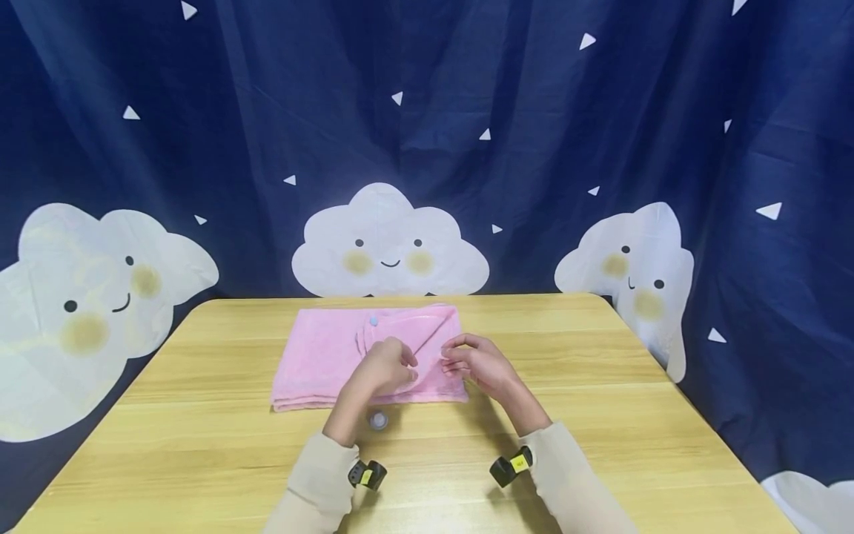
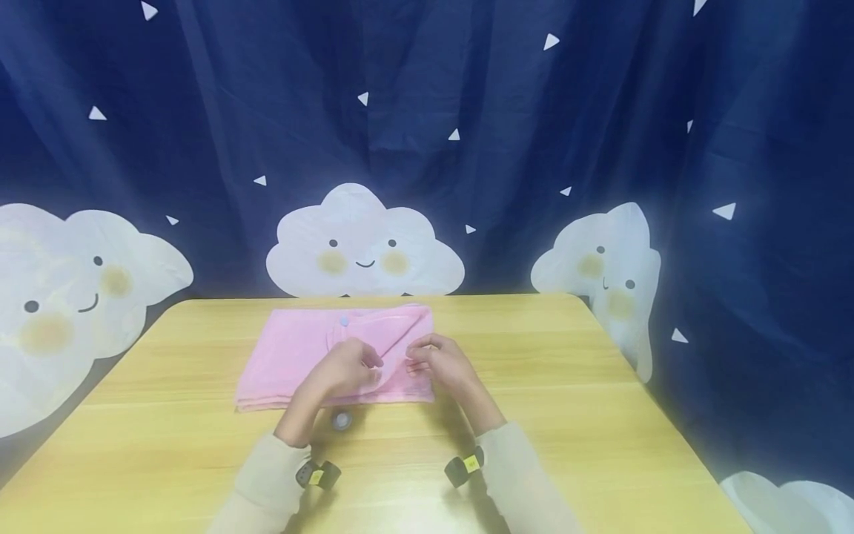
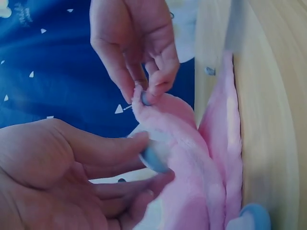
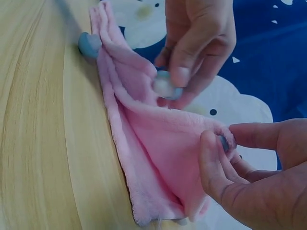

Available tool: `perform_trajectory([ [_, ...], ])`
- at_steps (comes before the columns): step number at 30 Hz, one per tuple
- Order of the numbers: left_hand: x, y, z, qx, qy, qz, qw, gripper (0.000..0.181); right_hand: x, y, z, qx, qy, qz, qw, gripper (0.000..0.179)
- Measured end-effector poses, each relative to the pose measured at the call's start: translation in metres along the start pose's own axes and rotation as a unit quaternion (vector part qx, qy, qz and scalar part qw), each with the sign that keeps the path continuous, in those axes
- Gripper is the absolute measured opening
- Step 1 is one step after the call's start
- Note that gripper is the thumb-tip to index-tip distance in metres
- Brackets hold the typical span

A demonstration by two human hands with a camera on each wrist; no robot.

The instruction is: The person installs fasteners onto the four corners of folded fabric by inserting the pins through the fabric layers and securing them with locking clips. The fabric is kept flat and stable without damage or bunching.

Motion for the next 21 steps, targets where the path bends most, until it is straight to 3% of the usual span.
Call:
perform_trajectory([
  [6, -0.002, 0.005, -0.006, -0.044, -0.073, 0.027, 0.9960, 0.016, -0.001, 0.001, 0.001, 0.005, -0.007, -0.002, 1.0000, 0.022],
  [12, 0.001, 0.006, -0.011, -0.102, -0.144, 0.019, 0.9842, 0.018, -0.002, 0.001, 0.001, 0.012, -0.020, -0.006, 0.9997, 0.024],
  [21, 0.003, 0.012, -0.002, -0.116, -0.243, 0.019, 0.9629, 0.021, 0.000, 0.000, 0.003, 0.015, -0.030, -0.006, 0.9994, 0.024],
])
Point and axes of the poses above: each hand's wrist, its own y-axis towards the middle knuckle, its own z-axis out of the palm, x = y × z, the point moved 8 cm from there along y, towards the middle knuckle, and after that the axes turned 3 degrees about -x, right-handed, at the moved point
